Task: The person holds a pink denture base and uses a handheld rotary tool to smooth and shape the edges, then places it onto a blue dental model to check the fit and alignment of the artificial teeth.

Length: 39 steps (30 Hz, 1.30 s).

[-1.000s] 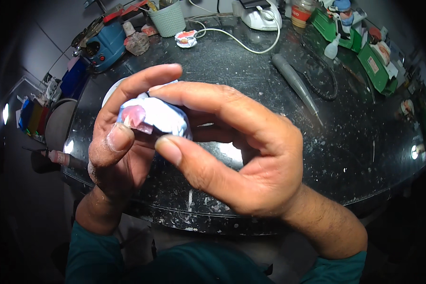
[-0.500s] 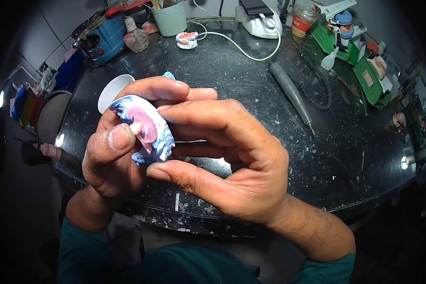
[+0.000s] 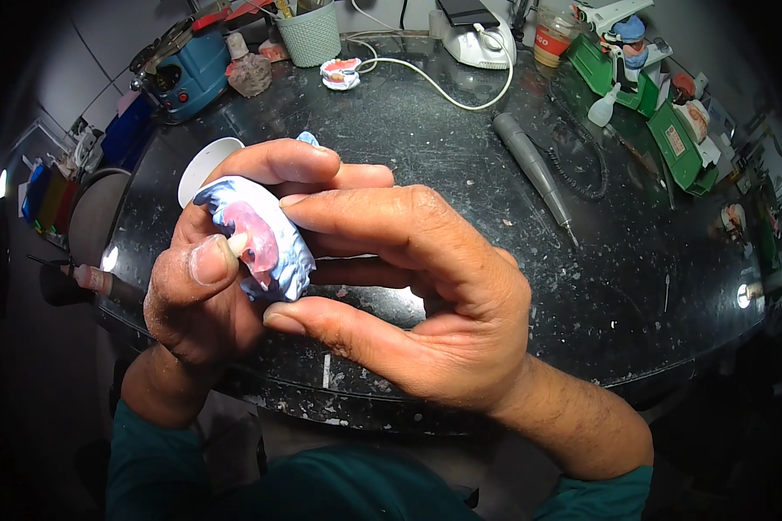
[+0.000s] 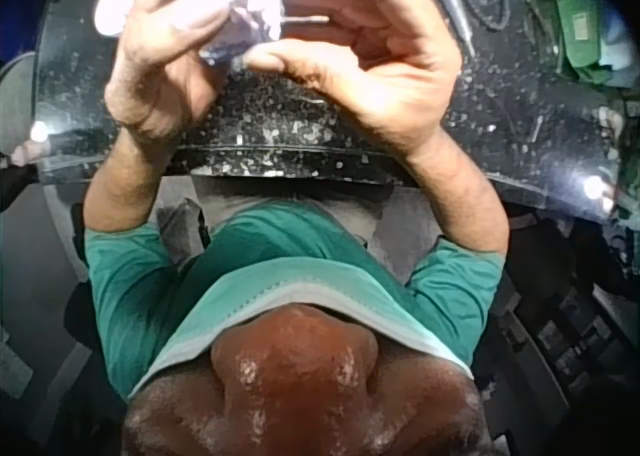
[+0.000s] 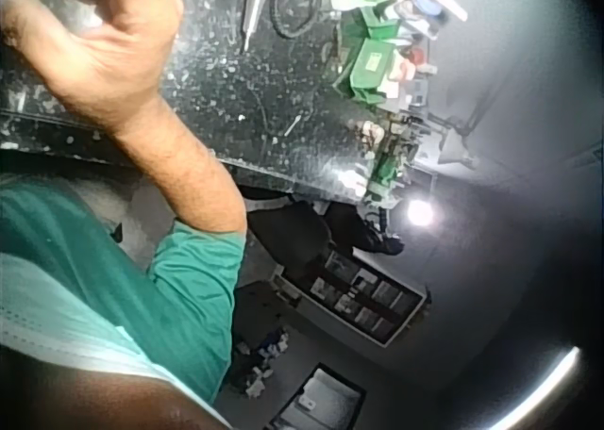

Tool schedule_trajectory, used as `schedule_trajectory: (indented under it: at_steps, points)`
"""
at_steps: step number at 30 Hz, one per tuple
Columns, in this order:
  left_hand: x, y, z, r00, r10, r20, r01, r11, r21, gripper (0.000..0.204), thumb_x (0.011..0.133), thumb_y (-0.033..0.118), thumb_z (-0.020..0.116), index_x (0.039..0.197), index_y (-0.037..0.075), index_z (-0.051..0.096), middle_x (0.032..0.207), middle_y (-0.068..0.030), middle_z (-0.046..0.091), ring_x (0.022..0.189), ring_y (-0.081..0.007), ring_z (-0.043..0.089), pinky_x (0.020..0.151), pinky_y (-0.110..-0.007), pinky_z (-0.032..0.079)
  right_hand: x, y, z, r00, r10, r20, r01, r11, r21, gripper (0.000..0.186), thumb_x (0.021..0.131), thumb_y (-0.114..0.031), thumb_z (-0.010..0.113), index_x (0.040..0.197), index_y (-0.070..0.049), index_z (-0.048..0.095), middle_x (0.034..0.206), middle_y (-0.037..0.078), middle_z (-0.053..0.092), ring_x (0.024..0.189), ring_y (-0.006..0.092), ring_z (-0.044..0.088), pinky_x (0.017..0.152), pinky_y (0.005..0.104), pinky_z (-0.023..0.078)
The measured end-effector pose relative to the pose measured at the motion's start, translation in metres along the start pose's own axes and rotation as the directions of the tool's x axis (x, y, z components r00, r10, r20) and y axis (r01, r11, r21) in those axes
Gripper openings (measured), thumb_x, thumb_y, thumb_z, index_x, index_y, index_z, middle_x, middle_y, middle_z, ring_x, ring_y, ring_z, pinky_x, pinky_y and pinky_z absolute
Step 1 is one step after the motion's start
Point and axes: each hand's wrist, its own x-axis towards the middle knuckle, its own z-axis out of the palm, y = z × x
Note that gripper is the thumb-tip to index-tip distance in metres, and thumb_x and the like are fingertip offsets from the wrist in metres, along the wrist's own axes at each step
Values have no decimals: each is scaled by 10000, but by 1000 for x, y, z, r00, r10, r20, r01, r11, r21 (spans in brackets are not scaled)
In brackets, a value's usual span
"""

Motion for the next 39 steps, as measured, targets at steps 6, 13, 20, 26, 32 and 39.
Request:
schedule_trajectory:
  at_steps: [6, 13, 20, 26, 32, 39]
  points:
    - [2, -2, 1, 1000, 18, 4, -18, 1000, -5, 750, 801, 342, 636, 1389, -56, 396, 1314, -334, 517, 1215, -403, 560, 1062, -510, 443, 1, -2, 0, 999, 37, -20, -37, 999, 5, 565, 781, 16, 793, 1251, 64, 484, 1272, 208, 581, 1138, 259, 625, 936, 384, 571]
    - [9, -5, -28, 779, 575, 249, -600, 570, 562, 470, 875, 53, 606, 1325, -41, 508, 1262, -247, 589, 1194, -295, 579, 1070, -428, 415, 4, 1, -3, 989, 95, -117, -89, 995, 55, 515, 796, 34, 764, 1244, 59, 510, 1208, 189, 623, 1103, 225, 641, 922, 347, 564]
    - [10, 12, -29, 720, 567, 399, -614, 253, 748, 293, 769, -27, 706, 1061, -10, 693, 1058, -140, 691, 1059, -256, 626, 1037, -495, 417, 5, 0, -4, 982, 91, -165, -102, 993, -61, 453, 826, 3, 744, 1235, 53, 556, 1195, 160, 628, 1052, 185, 638, 895, 328, 549]
    - [9, 15, -24, 695, 569, 439, -598, 119, 793, 344, 709, -34, 773, 1038, 49, 718, 1003, -84, 699, 996, -236, 626, 1026, -508, 422, 5, 4, -7, 983, 74, -169, -82, 996, -37, 424, 853, -17, 718, 1241, 69, 571, 1226, 177, 611, 1067, 201, 629, 902, 330, 539]
    - [7, 18, -25, 685, 568, 456, -597, 78, 799, 341, 694, -23, 790, 1016, 72, 729, 982, -71, 696, 967, -224, 613, 1034, -515, 418, 5, 4, -11, 993, -1, -120, -13, 993, -120, 451, 850, -17, 719, 1265, 73, 568, 1248, 195, 604, 1097, 223, 623, 909, 335, 537]
    - [5, 20, -24, 692, 569, 444, -587, 87, 805, 323, 681, -21, 788, 985, 72, 736, 970, -70, 695, 967, -216, 597, 1051, -525, 393, 4, 3, -10, 994, 12, -109, -24, 994, -105, 449, 861, -48, 720, 1270, 71, 579, 1231, 197, 618, 1099, 223, 622, 931, 330, 513]
